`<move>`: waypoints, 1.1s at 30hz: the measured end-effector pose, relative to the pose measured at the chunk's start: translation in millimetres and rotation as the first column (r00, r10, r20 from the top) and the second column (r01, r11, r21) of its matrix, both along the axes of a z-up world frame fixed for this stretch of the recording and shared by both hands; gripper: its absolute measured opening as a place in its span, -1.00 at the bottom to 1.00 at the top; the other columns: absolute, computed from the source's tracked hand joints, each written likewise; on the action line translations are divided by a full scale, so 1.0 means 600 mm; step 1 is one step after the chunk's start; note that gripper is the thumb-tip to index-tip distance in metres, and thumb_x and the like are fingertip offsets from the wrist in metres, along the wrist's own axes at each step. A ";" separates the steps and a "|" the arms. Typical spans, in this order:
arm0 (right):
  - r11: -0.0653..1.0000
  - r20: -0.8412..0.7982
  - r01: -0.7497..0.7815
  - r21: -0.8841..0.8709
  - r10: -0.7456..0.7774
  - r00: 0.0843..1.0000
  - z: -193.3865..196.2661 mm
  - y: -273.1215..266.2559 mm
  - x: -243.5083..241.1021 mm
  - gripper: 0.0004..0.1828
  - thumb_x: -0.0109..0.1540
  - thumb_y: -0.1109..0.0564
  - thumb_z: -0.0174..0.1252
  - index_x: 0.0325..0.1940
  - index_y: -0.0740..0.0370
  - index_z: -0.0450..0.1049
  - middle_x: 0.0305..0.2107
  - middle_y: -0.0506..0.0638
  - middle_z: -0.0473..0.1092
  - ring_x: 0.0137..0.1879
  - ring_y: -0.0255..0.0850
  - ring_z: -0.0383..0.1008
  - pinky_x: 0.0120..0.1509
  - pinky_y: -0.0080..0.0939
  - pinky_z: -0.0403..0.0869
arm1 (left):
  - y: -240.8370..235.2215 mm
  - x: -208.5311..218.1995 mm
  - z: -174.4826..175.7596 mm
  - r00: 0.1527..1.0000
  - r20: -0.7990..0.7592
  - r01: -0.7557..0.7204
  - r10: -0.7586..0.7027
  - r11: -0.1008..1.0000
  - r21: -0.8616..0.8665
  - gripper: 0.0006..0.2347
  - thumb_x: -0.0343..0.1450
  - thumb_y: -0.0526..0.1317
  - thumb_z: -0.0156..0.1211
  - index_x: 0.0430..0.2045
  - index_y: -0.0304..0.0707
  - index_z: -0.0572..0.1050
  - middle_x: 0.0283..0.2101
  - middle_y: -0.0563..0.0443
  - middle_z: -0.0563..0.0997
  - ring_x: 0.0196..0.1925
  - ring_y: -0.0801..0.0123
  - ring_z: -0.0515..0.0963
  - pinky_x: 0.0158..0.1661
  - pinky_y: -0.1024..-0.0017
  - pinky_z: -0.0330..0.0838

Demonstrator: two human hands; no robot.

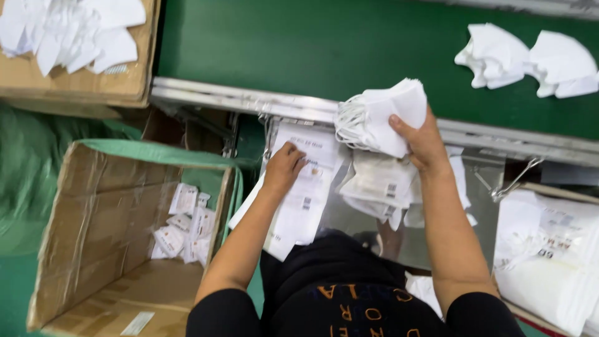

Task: Manually picking up stacks of protective face masks from a conveyor and placing them into individual plastic packaging.

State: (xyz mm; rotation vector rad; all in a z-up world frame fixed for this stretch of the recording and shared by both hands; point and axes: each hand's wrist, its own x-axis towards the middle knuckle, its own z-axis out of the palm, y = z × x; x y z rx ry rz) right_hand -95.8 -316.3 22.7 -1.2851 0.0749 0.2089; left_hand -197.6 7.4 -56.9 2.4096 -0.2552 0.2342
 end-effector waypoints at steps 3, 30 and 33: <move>0.933 0.169 0.033 -0.359 0.030 0.985 0.037 0.006 -0.036 -0.23 0.22 0.18 0.40 0.45 0.32 0.22 0.21 0.15 0.39 0.30 -0.10 0.43 0.41 -0.09 0.44 | 0.019 -0.013 0.019 0.998 -0.025 0.052 -0.053 0.997 -0.063 -0.89 0.38 -0.25 0.38 -0.33 -0.24 0.59 -0.22 -0.02 0.56 -0.24 0.11 0.61 -0.23 0.26 0.52; 0.858 0.486 -0.383 -0.341 0.510 0.710 0.294 0.050 -0.172 -0.65 0.18 0.26 0.28 0.07 0.30 0.53 -0.01 0.13 0.56 0.18 -0.03 0.61 0.29 -0.08 0.55 | -0.054 0.002 0.228 0.916 0.030 0.400 -0.399 0.910 -0.110 -0.88 0.29 -0.28 0.44 -0.36 -0.17 0.65 -0.35 -0.05 0.47 -0.20 0.14 0.52 -0.19 0.23 0.43; 0.784 0.214 -0.621 -0.017 0.610 0.763 0.205 -0.010 -0.097 -0.58 0.12 0.26 0.35 0.06 0.29 0.51 -0.05 0.09 0.55 0.12 -0.07 0.59 0.23 -0.06 0.59 | -0.070 0.005 0.241 0.861 0.113 0.508 -0.495 0.841 -0.186 -0.81 0.23 -0.34 0.38 -0.31 -0.18 0.63 -0.25 -0.03 0.50 -0.13 0.14 0.54 -0.14 0.26 0.47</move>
